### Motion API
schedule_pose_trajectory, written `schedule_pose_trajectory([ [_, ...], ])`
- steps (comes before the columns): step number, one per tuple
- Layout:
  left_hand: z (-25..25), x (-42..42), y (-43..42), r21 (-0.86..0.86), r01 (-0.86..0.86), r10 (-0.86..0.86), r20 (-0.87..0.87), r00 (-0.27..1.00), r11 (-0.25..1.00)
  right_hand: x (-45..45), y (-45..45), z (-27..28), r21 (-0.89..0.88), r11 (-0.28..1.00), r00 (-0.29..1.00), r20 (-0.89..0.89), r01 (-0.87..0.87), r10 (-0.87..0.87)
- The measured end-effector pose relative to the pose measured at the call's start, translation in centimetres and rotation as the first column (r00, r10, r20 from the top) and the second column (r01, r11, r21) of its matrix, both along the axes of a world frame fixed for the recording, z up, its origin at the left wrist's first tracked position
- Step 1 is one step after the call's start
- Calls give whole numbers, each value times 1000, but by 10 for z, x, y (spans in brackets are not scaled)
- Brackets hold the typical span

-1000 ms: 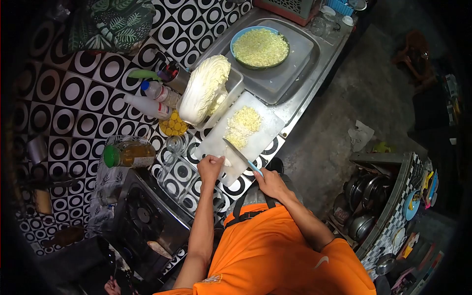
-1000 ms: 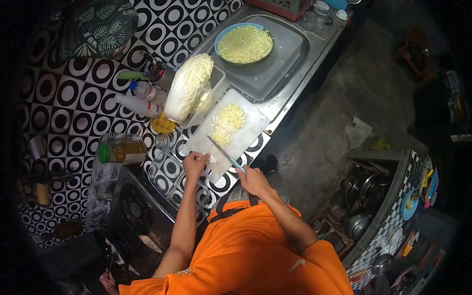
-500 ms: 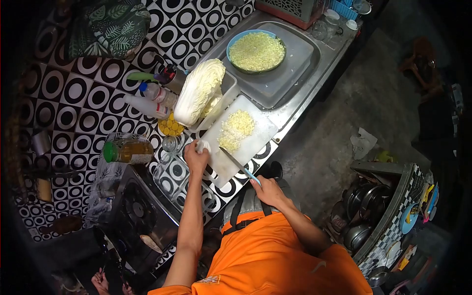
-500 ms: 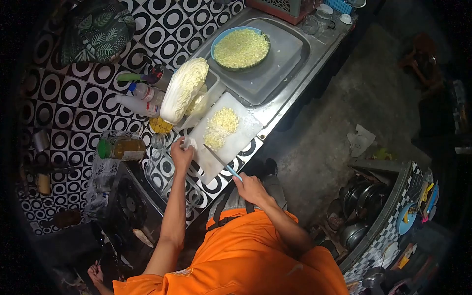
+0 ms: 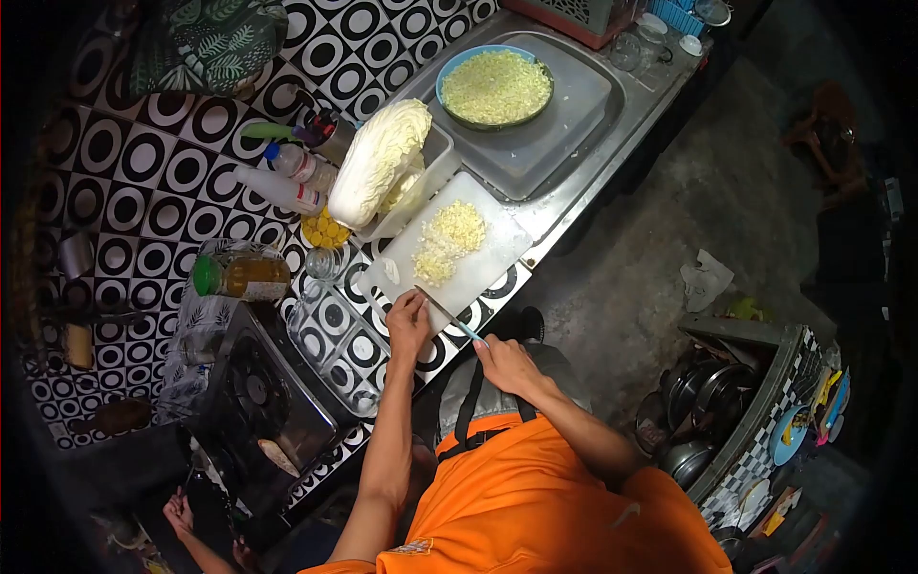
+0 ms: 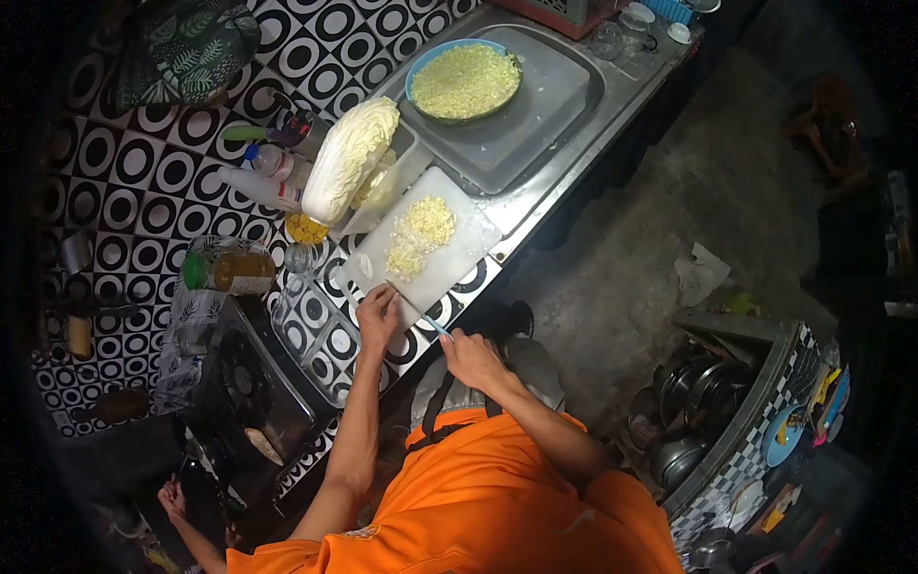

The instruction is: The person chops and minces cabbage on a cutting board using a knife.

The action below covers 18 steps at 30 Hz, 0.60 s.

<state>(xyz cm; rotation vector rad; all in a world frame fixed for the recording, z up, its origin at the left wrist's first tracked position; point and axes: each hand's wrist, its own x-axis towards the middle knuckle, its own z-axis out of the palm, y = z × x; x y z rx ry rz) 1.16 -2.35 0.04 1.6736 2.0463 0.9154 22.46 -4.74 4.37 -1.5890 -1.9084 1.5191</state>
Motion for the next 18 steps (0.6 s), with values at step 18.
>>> schedule_pose_trajectory([
  [18, -1, -24, 8, -135, -31, 53, 160, 986, 990, -28, -13, 18, -139, 986, 988, 141, 88, -68],
])
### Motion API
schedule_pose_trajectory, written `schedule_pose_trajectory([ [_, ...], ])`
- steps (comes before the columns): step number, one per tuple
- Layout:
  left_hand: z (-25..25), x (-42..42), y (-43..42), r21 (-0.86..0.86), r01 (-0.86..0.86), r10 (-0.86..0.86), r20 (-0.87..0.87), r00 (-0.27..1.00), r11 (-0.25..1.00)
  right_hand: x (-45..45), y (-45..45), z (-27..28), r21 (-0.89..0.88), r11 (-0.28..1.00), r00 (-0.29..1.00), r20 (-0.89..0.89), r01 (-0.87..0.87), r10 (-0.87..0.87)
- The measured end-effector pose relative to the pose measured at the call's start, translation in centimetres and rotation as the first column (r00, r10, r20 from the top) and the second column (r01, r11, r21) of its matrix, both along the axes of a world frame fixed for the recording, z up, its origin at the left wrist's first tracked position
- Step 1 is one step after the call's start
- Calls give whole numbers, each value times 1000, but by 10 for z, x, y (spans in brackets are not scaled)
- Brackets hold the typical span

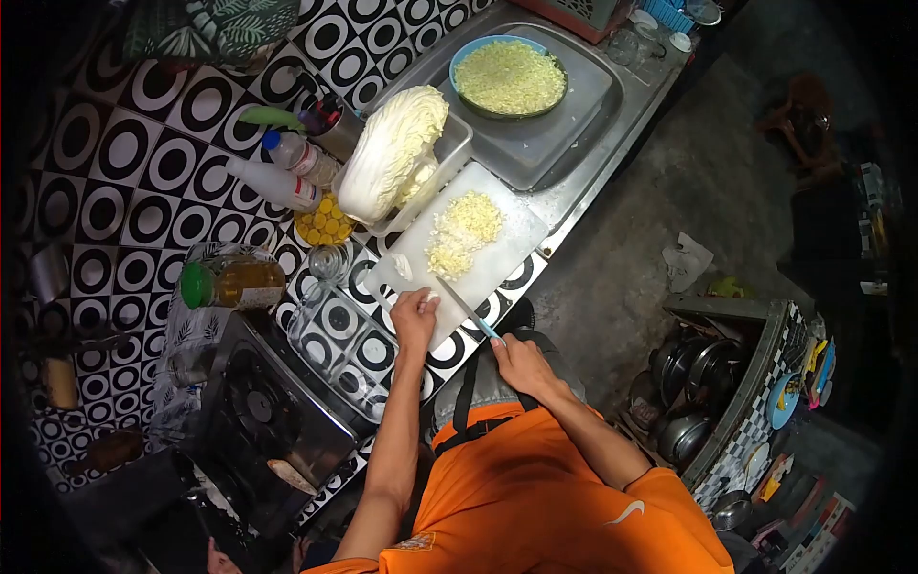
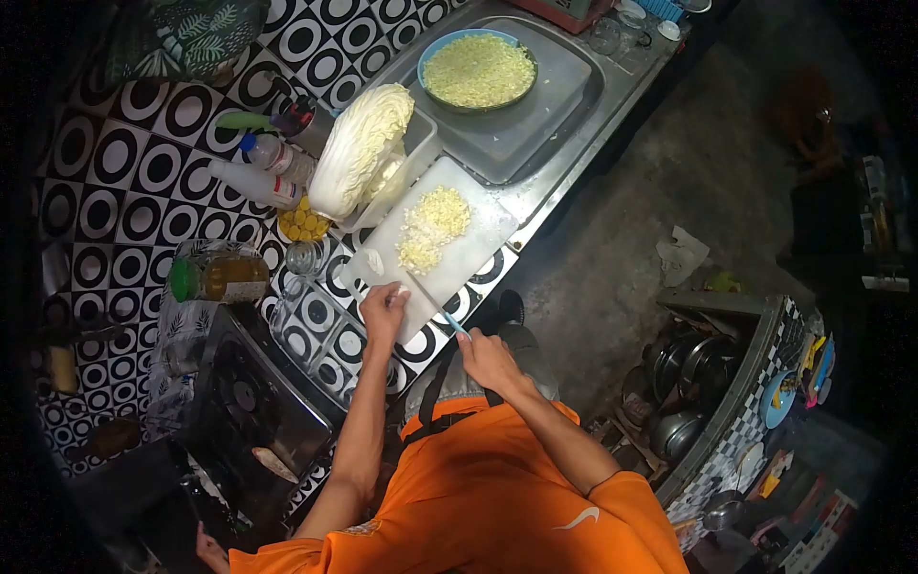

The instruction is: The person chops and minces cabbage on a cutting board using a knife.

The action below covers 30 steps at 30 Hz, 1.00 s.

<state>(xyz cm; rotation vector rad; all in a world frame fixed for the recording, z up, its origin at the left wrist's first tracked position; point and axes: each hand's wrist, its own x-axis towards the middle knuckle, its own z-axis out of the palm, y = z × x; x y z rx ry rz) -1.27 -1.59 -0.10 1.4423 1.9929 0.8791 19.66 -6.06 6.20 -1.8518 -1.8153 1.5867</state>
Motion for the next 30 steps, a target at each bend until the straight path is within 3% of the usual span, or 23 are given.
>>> schedule_pose_trajectory([
  [5, -5, 5, 13, 38, 56, -58, 63, 996, 998, -13, 1, 9, 0, 1000, 996, 81, 20, -20],
  [7, -11, 4, 16, 74, 96, -93, -35, 995, 993, -17, 5, 13, 0, 1000, 991, 132, 20, -20],
  [11, -13, 5, 15, 63, 94, -92, -34, 995, 994, -24, 7, 31, -24, 1000, 982, 190, 9, -4],
  [13, -11, 5, 14, 144, 104, -97, -55, 994, 984, -26, 3, 25, -25, 999, 955, 293, -33, 39],
  [17, -9, 8, 11, 83, 75, -76, 7, 997, 994, -25, -2, 19, -49, 998, 948, 312, -49, 62],
  [20, -11, 7, 12, 54, 155, -154, -25, 988, 986, -28, -3, 22, -14, 999, 945, 322, -53, 54],
  [26, -7, 2, 15, 57, 218, -216, -43, 976, 974, -43, 5, -23, 92, 995, 957, 290, -43, 15],
  [30, -2, -2, 17, 83, 213, -214, 5, 977, 974, -53, 30, 13, 98, 994, 960, 277, -54, 25],
])
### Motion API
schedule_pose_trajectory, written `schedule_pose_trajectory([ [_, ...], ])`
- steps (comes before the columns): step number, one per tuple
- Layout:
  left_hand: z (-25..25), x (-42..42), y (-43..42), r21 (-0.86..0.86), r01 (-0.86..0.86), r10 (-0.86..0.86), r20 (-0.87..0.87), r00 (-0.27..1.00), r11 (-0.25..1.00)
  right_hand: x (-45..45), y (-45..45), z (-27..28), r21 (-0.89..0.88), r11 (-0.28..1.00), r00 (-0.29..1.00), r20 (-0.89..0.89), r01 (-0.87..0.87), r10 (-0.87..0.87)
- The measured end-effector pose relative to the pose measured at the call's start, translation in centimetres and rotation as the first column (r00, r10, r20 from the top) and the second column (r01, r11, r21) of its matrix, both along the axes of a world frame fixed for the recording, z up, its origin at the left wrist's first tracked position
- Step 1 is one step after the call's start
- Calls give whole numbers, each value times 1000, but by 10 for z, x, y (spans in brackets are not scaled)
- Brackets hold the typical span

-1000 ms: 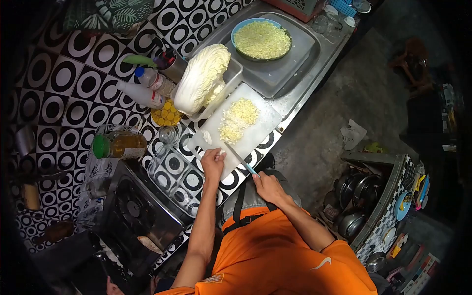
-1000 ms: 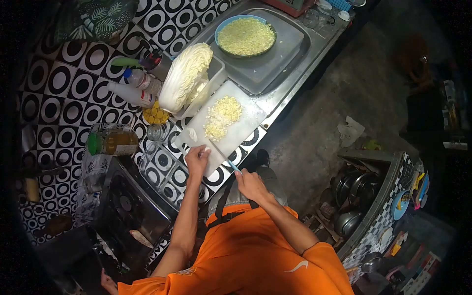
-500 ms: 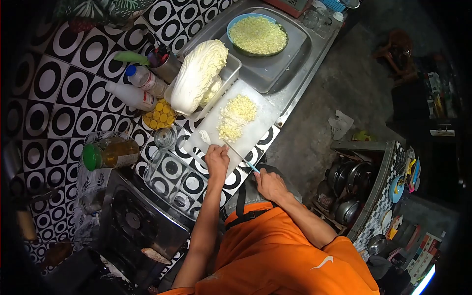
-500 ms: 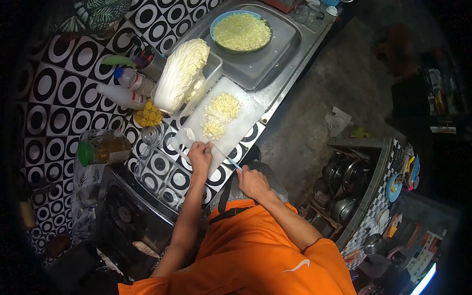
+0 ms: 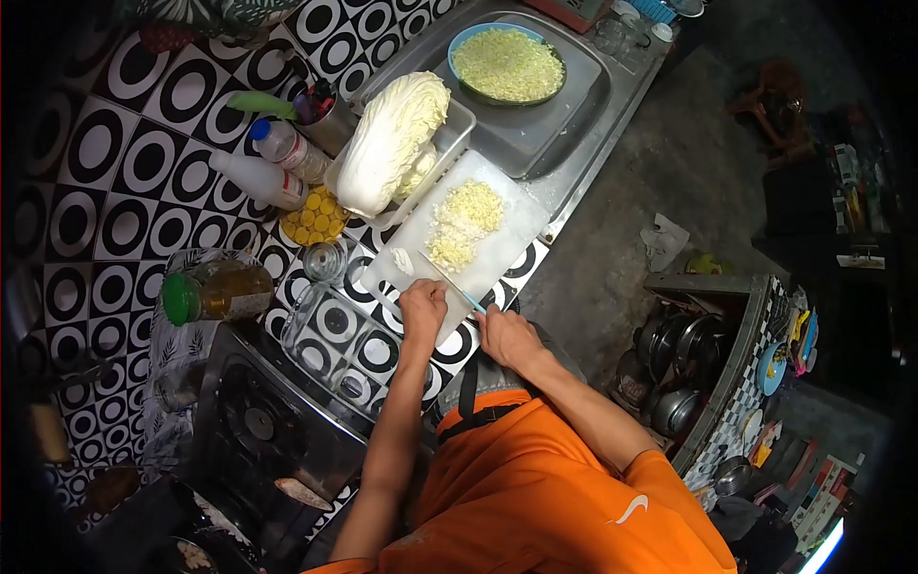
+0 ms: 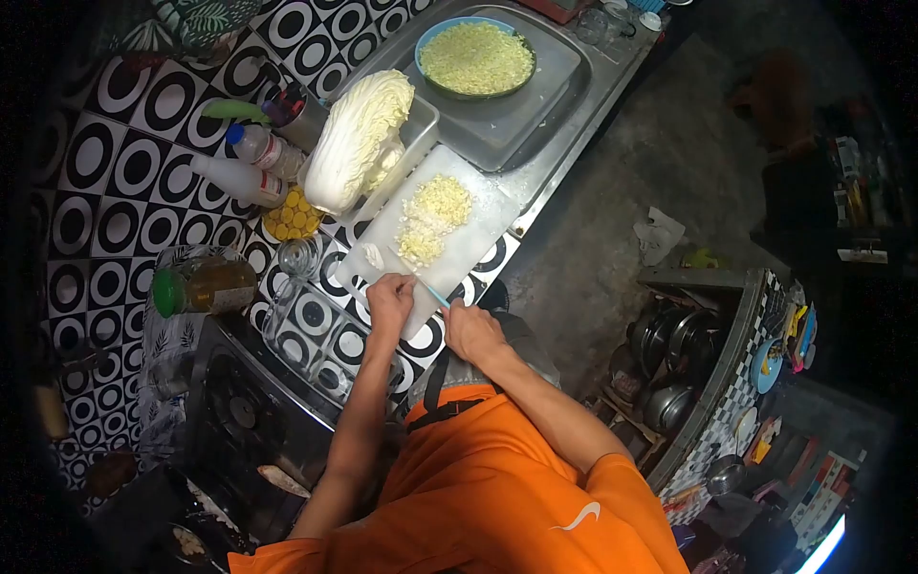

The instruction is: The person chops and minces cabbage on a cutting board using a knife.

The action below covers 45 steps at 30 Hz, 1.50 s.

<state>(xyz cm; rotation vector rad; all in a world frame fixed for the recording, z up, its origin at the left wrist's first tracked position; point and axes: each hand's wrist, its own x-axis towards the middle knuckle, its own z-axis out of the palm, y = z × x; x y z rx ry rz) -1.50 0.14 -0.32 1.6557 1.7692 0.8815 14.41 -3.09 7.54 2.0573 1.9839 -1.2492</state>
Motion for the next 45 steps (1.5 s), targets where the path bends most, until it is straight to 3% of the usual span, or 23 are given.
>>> schedule_pose_trajectory([
  [5, 3, -1, -1, -131, -57, 61, 26, 998, 990, 2, -21, -19, 3, 1000, 999, 31, 31, -31],
  [8, 4, 2, -1, -104, -73, 75, 10, 997, 992, 0, -27, -45, 61, 998, 999, 13, 36, -37],
  [13, 7, 0, -1, -150, -97, 98, -1, 995, 984, -2, -5, -14, 13, 1000, 1000, -15, 1, 0],
  [15, 4, -1, -5, -93, -100, 102, 24, 994, 991, -2, -13, -8, 31, 999, 1000, -7, 11, -10],
  [21, 1, 1, -9, -26, -72, 71, -31, 997, 997, -3, -17, -37, 3, 1000, 1000, -11, 14, -14],
  [27, 5, 4, -6, -101, -104, 99, -57, 993, 989, -5, -10, -6, -29, 1000, 1000, 3, 2, -2],
  [31, 4, 3, -5, -114, -91, 81, -88, 993, 989, -2, -24, -38, -11, 1000, 999, 44, -5, 6],
  [36, 0, 7, -8, -89, -115, 113, -21, 993, 989, -3, -1, -37, 47, 999, 998, -62, -13, 16],
  [39, -1, 5, -10, -86, -117, 115, -33, 993, 989, 1, -7, -18, -1, 1000, 998, -65, -9, 9],
  [45, 2, 6, -13, -120, -131, 136, 36, 990, 984, 0, -19, -33, 3, 1000, 1000, -15, -19, 19],
])
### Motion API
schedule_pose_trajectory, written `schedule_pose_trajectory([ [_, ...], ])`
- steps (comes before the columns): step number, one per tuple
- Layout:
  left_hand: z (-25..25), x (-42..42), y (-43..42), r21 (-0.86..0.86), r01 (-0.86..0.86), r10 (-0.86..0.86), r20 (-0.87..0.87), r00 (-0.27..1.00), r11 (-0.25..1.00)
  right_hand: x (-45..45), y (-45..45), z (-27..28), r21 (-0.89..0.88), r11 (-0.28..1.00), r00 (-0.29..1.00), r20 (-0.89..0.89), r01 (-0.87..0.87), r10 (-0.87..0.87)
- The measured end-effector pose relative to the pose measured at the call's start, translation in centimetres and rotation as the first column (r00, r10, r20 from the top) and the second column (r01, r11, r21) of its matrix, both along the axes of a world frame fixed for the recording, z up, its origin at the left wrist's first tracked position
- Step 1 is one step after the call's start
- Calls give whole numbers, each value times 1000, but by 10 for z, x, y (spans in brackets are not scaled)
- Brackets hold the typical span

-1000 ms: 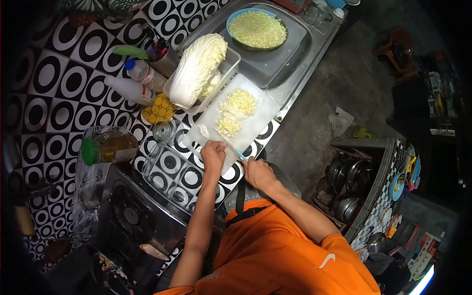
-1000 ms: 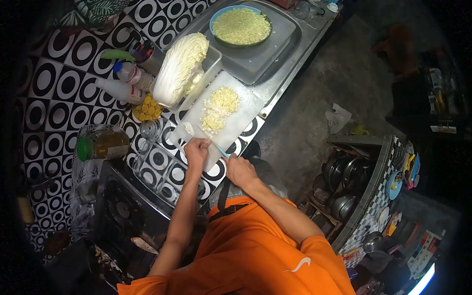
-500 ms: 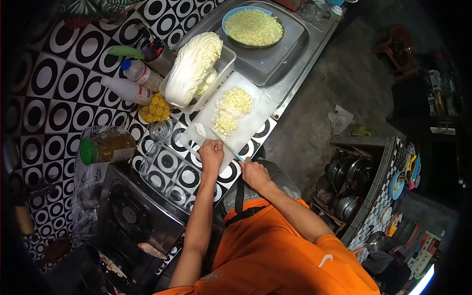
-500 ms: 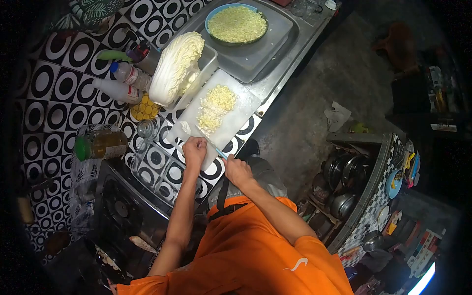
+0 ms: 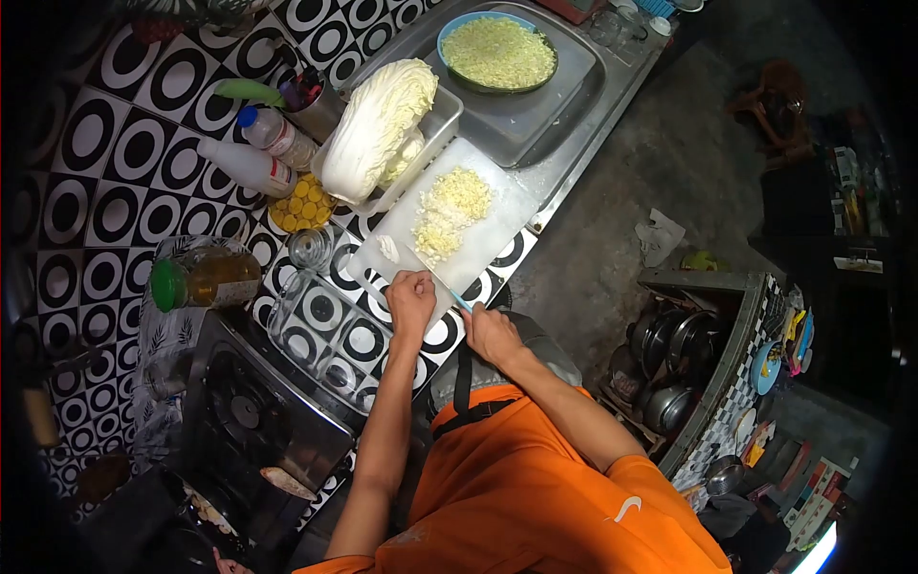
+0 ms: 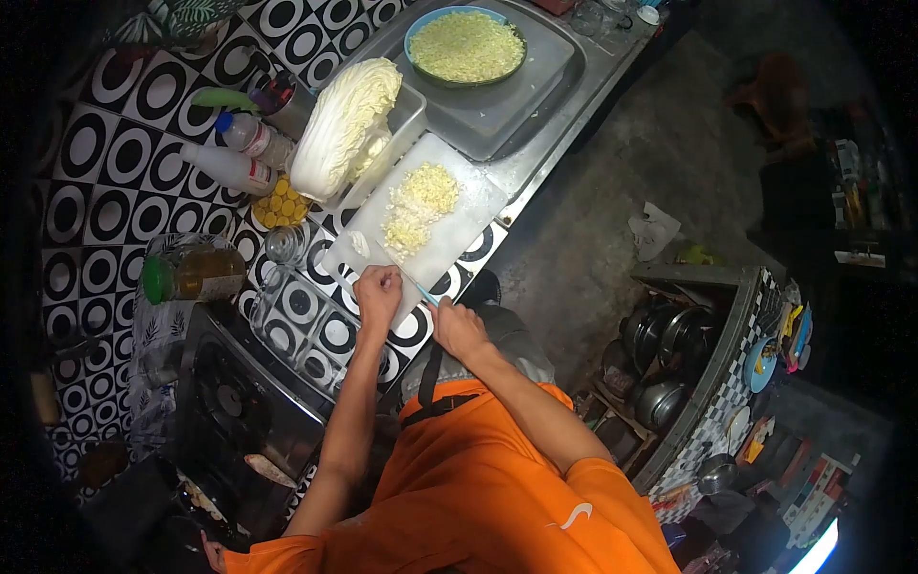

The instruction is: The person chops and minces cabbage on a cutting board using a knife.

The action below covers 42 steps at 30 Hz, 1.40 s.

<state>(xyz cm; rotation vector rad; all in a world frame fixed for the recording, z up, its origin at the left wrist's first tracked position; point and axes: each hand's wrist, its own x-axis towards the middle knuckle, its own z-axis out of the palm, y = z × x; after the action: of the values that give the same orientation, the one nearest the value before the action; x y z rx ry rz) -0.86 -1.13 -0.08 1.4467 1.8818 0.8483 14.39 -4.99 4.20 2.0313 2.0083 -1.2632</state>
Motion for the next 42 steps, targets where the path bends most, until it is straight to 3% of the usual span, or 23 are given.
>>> schedule_pose_trajectory([
  [6, -3, 1, 5, 20, -41, 41, -12, 999, 999, -1, 12, 20, -1, 1000, 999, -36, 12, -12],
  [10, 10, 0, 3, -7, -48, 48, -30, 998, 999, 8, -8, -3, -10, 999, 999, -12, 34, -34],
  [16, 30, -23, -13, 69, -194, 197, -41, 980, 979, 21, 10, 6, -74, 997, 990, -142, 3, -13],
  [18, 30, -30, -20, -69, -74, 60, -182, 981, 995, 28, 8, 12, -100, 995, 988, -152, -14, -1],
  [19, 27, -30, -22, -154, -27, -3, -196, 981, 988, 33, 5, 12, -101, 995, 987, -158, -24, 8],
  [22, 21, -20, -25, -177, -4, -19, -123, 992, 984, 42, -4, 9, -66, 997, 985, -167, -48, 37],
  [24, 30, -15, -27, -169, 35, -64, -170, 983, 985, 45, -8, 8, -113, 992, 983, -184, -47, 26],
  [26, 45, -14, -31, -156, -18, 7, -71, 997, 988, 48, -10, 10, -110, 993, 979, -202, -47, 23],
  [28, 51, -29, -41, 44, -99, 104, -120, 987, 994, 49, -12, 13, -108, 993, 975, -222, -41, 16],
  [30, 64, -45, -55, -45, -257, 255, -36, 966, 965, 52, -13, 16, -58, 998, 976, -219, 3, -16],
  [32, 58, -63, -77, -54, -319, 310, -130, 942, 946, 53, -13, 20, -76, 997, 969, -247, -4, -15],
  [34, 39, -76, -98, -378, -297, 228, -218, 949, 877, 52, -13, 22, -86, 996, 964, -267, -6, -17],
  [36, 34, -68, -108, -352, -237, 159, -235, 959, 906, 49, -13, 19, -77, 997, 964, -264, -32, 11],
  [38, 31, -57, -110, -308, -180, 151, -114, 982, 934, 46, -14, 17, -70, 996, 966, -258, -51, 31],
  [39, 25, -56, -107, -365, -205, 220, 0, 975, 908, 45, -14, 16, -72, 995, 966, -254, -71, 50],
  [42, 19, -58, -105, -436, -135, 185, 73, 980, 890, 41, -13, 16, -58, 994, 966, -247, -96, 79],
])
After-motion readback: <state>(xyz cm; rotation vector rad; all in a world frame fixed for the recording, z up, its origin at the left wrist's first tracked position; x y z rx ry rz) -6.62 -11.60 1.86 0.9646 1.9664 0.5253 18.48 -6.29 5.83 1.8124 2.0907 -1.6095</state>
